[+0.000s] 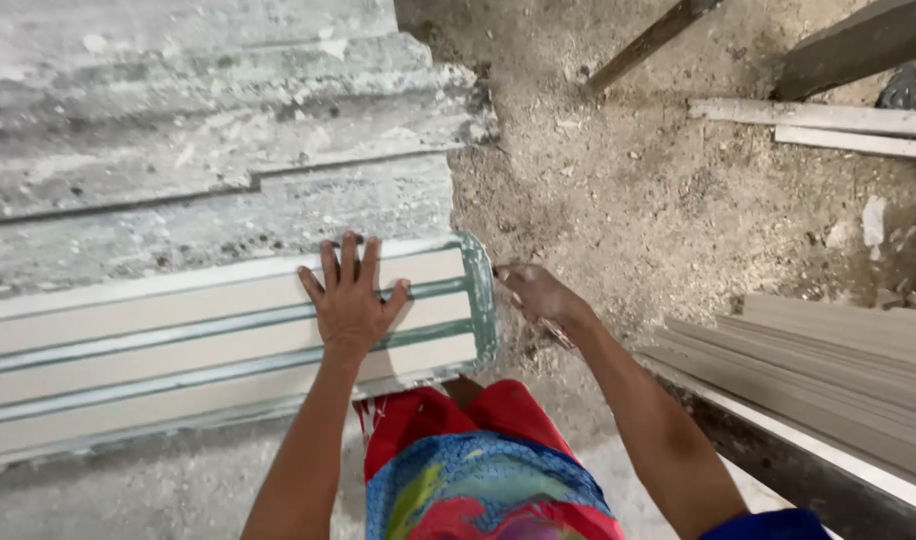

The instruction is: Use a small scraper to remove residue and clean the surfaces of long construction panels.

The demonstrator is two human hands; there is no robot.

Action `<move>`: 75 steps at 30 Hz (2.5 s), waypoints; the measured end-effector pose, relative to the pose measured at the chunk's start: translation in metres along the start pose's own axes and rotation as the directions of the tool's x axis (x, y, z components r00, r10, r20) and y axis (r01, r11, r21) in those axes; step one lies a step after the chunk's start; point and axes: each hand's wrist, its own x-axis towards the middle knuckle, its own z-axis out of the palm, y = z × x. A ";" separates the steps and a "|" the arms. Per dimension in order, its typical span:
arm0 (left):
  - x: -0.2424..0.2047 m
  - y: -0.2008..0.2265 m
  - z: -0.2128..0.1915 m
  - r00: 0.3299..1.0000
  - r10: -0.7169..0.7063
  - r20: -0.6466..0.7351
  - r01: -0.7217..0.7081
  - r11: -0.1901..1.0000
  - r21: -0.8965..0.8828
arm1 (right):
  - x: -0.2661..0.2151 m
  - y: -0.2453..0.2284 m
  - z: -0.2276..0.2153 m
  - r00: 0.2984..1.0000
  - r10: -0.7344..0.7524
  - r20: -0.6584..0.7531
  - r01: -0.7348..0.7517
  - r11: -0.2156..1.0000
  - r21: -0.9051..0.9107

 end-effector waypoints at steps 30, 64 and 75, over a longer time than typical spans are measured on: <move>-0.001 0.003 -0.001 0.998 0.035 -0.060 -0.031 0.997 0.069 | 0.049 -0.068 -0.009 0.996 -0.080 -0.048 0.065 0.964 -0.258; -0.001 -0.005 0.008 0.992 0.007 -0.126 -0.008 1.000 -0.003 | -0.113 0.050 0.143 0.935 0.314 -0.163 -0.177 0.814 0.554; -0.004 -0.003 0.007 0.997 -0.015 -0.073 0.011 0.998 -0.062 | -0.032 0.193 0.099 0.410 -0.912 0.012 0.213 0.082 -0.974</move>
